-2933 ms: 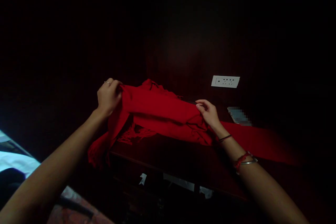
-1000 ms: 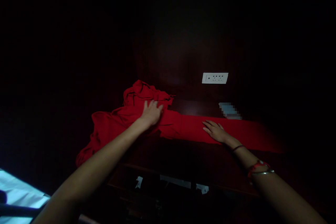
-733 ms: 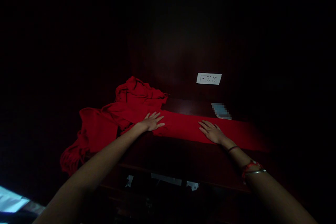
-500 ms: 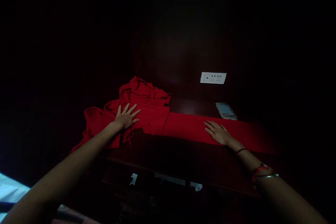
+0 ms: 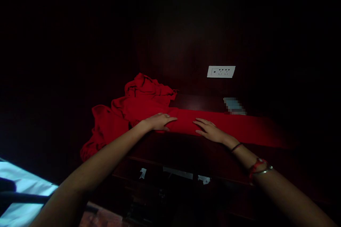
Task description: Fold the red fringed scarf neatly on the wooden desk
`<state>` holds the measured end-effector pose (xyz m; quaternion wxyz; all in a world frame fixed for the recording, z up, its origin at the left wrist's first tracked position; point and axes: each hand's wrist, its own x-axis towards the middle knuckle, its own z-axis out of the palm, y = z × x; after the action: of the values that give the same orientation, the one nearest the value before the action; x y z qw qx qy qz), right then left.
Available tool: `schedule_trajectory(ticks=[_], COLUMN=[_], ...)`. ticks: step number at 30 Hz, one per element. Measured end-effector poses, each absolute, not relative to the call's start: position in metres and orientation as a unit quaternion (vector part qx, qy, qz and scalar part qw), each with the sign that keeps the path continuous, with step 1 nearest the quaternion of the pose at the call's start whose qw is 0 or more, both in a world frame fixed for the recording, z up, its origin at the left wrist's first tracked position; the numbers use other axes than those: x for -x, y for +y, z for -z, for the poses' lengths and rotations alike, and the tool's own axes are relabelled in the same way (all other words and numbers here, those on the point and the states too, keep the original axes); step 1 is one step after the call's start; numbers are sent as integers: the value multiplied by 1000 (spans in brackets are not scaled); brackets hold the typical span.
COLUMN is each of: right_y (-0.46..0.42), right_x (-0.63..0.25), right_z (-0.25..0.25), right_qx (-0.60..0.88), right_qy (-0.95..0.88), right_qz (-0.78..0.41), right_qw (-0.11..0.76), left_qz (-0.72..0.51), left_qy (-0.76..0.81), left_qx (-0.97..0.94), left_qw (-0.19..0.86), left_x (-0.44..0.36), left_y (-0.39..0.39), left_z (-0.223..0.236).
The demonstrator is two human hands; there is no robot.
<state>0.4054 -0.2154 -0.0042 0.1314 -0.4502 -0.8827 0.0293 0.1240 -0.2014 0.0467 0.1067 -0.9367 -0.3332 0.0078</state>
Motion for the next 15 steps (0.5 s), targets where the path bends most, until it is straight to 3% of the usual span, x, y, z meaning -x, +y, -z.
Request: schedule_trajectory(ticks=[3,7,11,15], right_y=[-219,-221,-222,-223], right_x=[-413,-428,-428,-423], right_z=[13,16,16,17], right_qx=[455,437,426,418], right_qy=[-882,-890,-894,-895], right_qz=[-37,-40,-31,-29], right_qw=[113,124,132,155], left_qz=[-24,-27,-21,-87], left_qy=[-321,-382,-572,-721], left_qx=[943,914,791,658], left_qw=[80,135,216,200], left_x=[-130,-96,-48,-51], left_y=[-197,-194,-197,-219], left_z=[-42,-65,-93,-102])
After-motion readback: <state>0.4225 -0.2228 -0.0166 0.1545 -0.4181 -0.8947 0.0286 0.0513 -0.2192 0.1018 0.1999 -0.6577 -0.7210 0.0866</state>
